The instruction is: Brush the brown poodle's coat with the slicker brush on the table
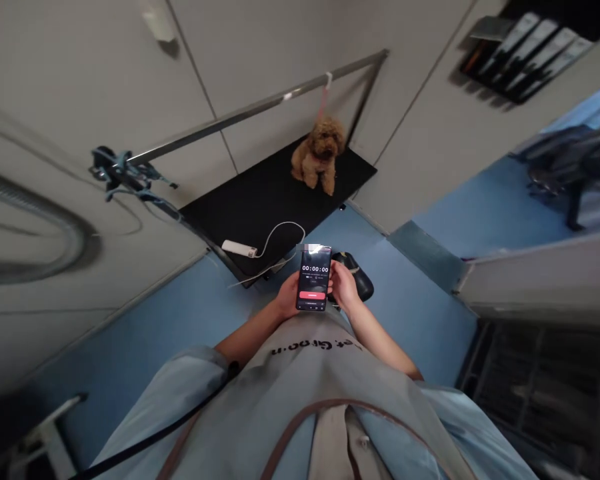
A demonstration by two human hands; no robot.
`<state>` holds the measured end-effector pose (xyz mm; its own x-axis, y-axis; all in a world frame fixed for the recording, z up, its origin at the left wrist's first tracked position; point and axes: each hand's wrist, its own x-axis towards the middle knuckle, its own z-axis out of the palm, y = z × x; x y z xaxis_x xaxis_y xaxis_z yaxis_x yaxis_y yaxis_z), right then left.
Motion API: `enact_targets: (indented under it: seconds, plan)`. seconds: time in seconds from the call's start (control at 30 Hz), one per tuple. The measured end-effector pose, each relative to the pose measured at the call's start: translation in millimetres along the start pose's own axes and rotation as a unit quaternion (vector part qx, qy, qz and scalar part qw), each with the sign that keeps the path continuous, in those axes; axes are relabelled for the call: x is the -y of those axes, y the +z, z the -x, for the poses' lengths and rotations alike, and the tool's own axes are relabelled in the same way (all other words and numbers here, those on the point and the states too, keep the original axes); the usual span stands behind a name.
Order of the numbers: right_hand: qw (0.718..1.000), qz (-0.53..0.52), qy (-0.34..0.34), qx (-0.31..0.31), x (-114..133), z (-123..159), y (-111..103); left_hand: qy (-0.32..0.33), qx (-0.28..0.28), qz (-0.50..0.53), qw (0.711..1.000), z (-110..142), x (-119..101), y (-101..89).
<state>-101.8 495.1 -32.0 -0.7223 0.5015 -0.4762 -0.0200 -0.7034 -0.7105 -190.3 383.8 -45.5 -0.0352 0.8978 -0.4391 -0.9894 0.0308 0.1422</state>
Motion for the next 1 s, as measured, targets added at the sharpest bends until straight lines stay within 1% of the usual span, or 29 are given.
enact_targets:
  seconds: [0.1,0.23,0.37,0.5,0.7,0.8,0.87,1.0]
  plan:
    - [0.998,0.04,0.033,0.039,4.5,-20.9,4.7,0.073,-0.048,0.03,0.996,0.1,-4.0,-0.8]
    - [0.988,0.078,0.08,0.105,14.4,-38.5,13.5,0.167,-0.092,0.076,0.979,1.8,-2.8,6.2]
    - [0.978,0.101,0.122,0.136,21.2,-44.5,17.5,0.219,-0.126,0.12,0.96,2.1,5.6,13.9]
    - [0.97,0.106,0.159,0.153,21.6,-44.9,15.1,0.26,-0.141,0.144,0.944,2.7,20.0,13.9]
    - [0.953,0.117,0.197,0.199,23.0,-41.8,8.7,0.291,-0.116,0.168,0.935,3.1,43.7,15.7]
    - [0.947,0.125,0.209,0.209,24.4,-40.9,2.3,0.307,-0.121,0.179,0.927,0.1,52.8,20.6]
    - [0.945,0.129,0.216,0.208,24.2,-40.6,-2.1,0.312,-0.135,0.188,0.921,-2.0,57.6,24.3]
    - [0.95,0.133,0.212,0.186,21.2,-38.4,-7.9,0.33,-0.182,0.202,0.904,-4.2,65.8,29.3]
